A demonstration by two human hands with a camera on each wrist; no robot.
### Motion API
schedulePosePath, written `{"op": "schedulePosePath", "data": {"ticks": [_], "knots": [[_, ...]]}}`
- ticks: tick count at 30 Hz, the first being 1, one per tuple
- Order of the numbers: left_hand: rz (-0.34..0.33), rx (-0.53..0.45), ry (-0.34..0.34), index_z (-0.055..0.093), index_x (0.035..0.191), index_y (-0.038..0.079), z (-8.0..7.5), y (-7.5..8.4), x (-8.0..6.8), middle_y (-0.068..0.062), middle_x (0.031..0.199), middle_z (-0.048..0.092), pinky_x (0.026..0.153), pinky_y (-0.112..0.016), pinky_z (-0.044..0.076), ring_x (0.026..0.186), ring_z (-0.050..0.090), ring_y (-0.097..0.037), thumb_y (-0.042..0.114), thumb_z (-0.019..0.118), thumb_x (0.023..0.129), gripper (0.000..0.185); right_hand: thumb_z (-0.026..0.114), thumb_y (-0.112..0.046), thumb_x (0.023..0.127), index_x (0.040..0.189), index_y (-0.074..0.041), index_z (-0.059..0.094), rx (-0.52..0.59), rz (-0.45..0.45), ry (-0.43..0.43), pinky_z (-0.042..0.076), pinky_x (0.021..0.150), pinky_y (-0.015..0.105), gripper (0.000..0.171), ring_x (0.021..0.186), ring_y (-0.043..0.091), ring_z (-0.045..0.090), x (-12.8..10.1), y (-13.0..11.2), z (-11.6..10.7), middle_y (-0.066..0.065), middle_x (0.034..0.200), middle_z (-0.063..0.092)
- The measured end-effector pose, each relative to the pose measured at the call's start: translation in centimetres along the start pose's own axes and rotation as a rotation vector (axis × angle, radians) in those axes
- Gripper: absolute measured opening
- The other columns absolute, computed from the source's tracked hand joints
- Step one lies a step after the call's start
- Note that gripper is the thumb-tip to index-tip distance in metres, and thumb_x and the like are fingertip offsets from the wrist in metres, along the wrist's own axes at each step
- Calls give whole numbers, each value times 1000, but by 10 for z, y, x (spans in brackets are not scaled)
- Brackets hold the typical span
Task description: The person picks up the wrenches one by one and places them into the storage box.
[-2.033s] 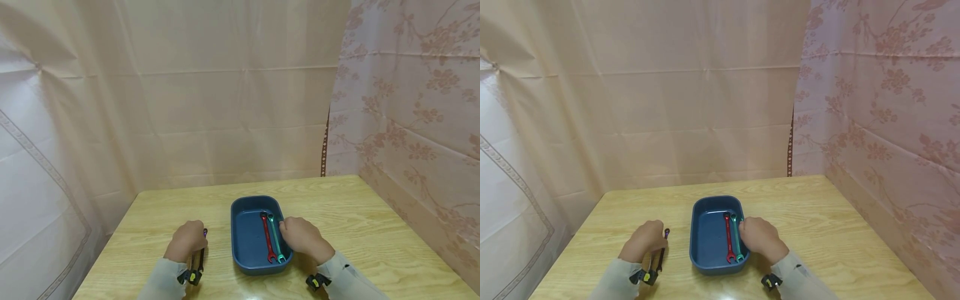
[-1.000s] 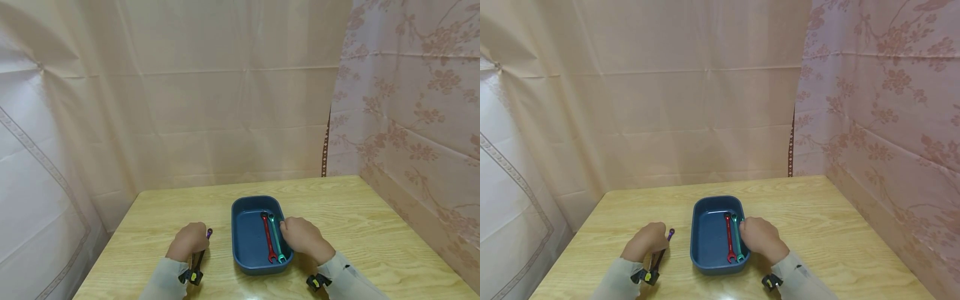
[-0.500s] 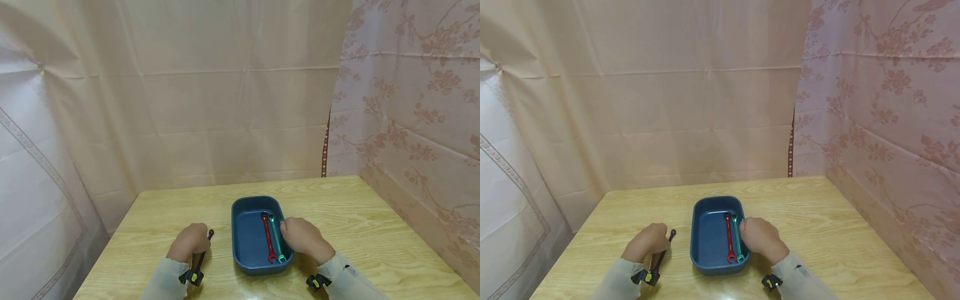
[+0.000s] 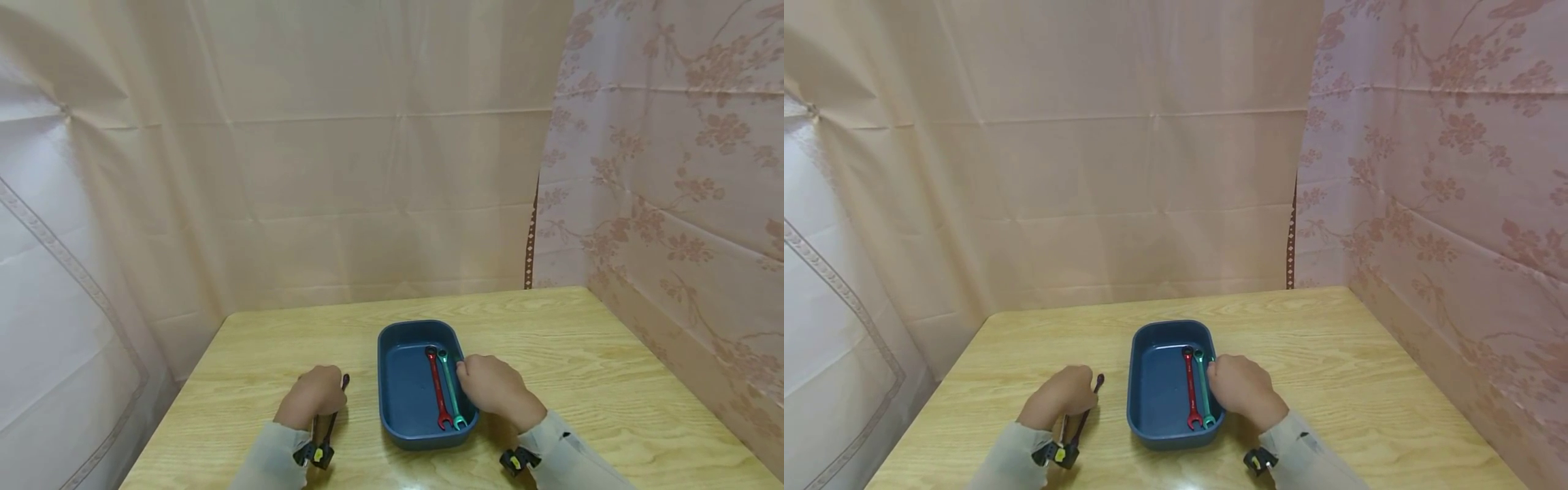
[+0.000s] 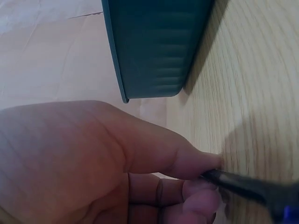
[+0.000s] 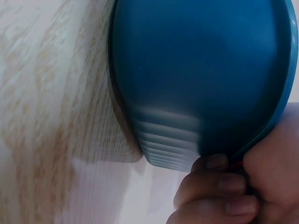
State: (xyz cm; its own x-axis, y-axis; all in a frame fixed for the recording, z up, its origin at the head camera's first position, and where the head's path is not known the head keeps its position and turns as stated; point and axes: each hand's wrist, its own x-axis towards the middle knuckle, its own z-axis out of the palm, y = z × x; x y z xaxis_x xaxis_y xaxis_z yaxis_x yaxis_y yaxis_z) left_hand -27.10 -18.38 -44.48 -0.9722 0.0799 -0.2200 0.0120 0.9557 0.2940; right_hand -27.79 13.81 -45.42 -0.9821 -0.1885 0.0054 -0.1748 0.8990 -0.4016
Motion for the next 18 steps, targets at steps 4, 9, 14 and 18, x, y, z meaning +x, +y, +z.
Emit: {"op": "schedulePosePath", "data": {"ticks": [4,9,14,18], "knots": [[33,17,8,60,78,5,0,0,-1,-8,70,57,50,-31,34,55,45,-18,3,59,89,11,41,-32,109,70,-15,54,0,-1,1,37,50,33,44,55,18,50,0,-1,-1,2,63,52],[72,-26,-2,58,74,7,0,1,0,-6,66,49,48,-29,31,51,37,-15,2,55,92,19,40,-32,109,70,-15,54,0,-2,2,37,50,33,45,54,18,50,0,-2,-1,2,63,51],[95,-74,-13,47,65,13,0,1,0,1,60,36,47,-28,28,49,27,-12,2,54,94,31,40,-32,109,69,-16,54,-4,-8,9,37,50,34,46,54,18,49,1,-2,-2,2,63,50],[103,-57,-8,44,63,14,-1,2,0,3,59,32,48,-29,28,49,25,-12,4,55,93,34,40,-33,109,68,-16,54,-10,-5,7,37,50,34,46,54,18,49,0,-1,-1,2,62,50]]}}
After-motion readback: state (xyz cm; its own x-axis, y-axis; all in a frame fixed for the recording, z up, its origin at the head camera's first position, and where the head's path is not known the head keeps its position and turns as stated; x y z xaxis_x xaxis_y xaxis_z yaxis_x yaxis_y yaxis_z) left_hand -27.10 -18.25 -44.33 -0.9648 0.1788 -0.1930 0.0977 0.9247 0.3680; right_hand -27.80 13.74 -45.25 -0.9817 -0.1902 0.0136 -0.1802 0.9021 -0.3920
